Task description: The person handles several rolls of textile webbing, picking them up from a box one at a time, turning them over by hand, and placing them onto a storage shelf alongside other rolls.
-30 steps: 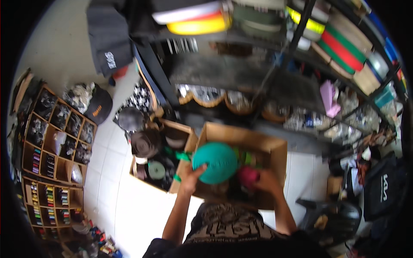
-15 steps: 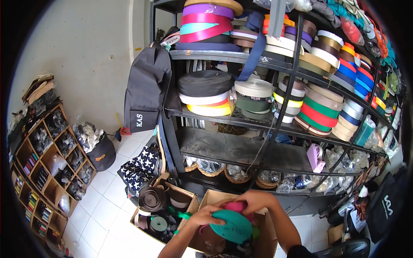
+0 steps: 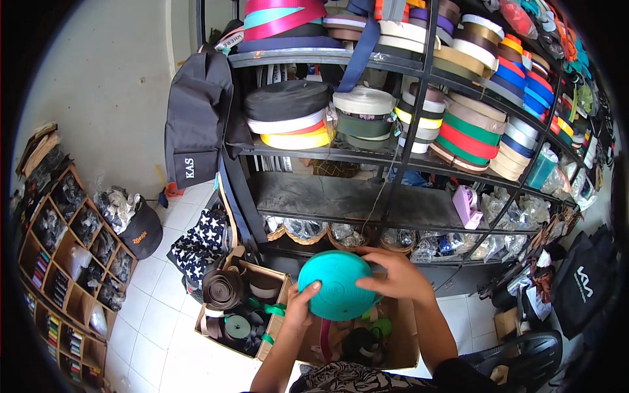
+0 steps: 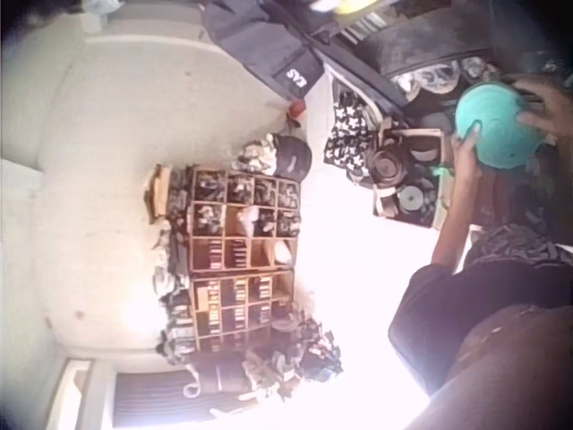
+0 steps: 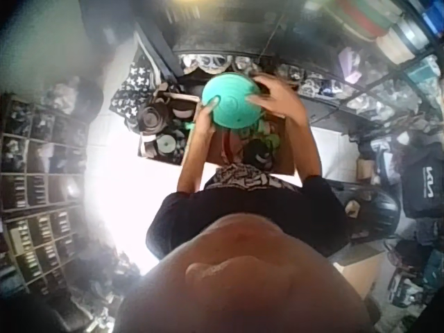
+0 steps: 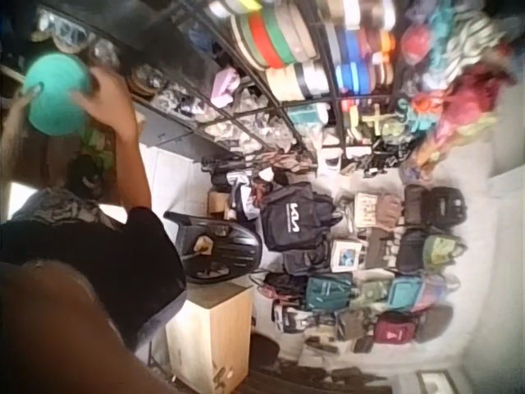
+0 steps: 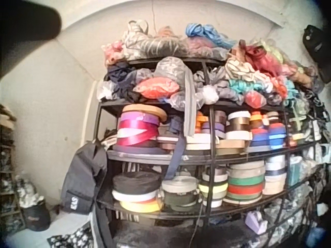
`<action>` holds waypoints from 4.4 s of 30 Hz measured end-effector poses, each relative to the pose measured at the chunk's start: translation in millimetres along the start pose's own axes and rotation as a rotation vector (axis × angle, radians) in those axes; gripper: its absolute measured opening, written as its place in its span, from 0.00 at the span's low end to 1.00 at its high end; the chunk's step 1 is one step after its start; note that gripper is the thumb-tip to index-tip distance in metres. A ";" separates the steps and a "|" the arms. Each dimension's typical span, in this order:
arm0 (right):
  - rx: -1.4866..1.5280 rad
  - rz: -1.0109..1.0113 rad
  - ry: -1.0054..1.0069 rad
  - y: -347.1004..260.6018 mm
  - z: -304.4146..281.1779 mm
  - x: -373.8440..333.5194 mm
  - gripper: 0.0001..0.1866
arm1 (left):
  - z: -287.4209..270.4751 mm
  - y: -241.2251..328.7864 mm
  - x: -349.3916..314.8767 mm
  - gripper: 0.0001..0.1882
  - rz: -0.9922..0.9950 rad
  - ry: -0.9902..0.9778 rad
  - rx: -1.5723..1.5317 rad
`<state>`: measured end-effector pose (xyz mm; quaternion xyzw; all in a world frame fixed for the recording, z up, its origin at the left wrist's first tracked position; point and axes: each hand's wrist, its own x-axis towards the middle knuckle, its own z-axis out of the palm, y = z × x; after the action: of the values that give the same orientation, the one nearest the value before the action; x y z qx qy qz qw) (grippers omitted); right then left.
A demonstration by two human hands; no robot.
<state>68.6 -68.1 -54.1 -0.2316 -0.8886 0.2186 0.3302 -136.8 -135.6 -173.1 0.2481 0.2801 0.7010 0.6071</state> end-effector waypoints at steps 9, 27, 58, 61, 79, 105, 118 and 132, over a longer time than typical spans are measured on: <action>0.336 0.483 0.160 -2.5 -0.2 -3.3 0.23 | 14.8 -13.4 -10.5 0.23 -0.200 -0.057 -0.587; 1.319 0.315 0.840 61.3 -132.9 153.3 0.13 | -49.0 -17.6 -33.5 0.09 0.134 0.126 -0.201; 1.020 0.299 0.982 156.4 -312.3 125.1 0.10 | -29.6 -73.0 -9.5 0.05 0.043 0.162 -0.104; 1.040 0.348 1.025 165.8 -322.2 131.9 0.10 | -34.6 -79.0 -8.9 0.06 0.058 0.172 -0.075; 1.394 -0.133 1.297 203.5 -290.5 215.1 0.20 | -46.5 -87.4 0.7 0.10 -0.001 0.087 -0.104; 0.795 -0.081 1.647 197.4 -282.5 220.9 0.10 | -55.2 -92.7 -6.7 0.12 -0.006 0.166 -0.030; 1.267 -0.009 1.395 198.1 -289.8 196.3 0.11 | -36.5 -100.3 -8.0 0.13 -0.067 0.130 0.014; 1.318 0.138 1.599 182.4 -297.4 181.8 0.08 | -53.6 -113.5 -1.3 0.09 -0.034 0.137 0.003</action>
<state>199.3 248.4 139.6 -0.1331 -0.0994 0.4621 0.8711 -92.7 -129.7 -290.4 0.1954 0.3262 0.7056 0.5980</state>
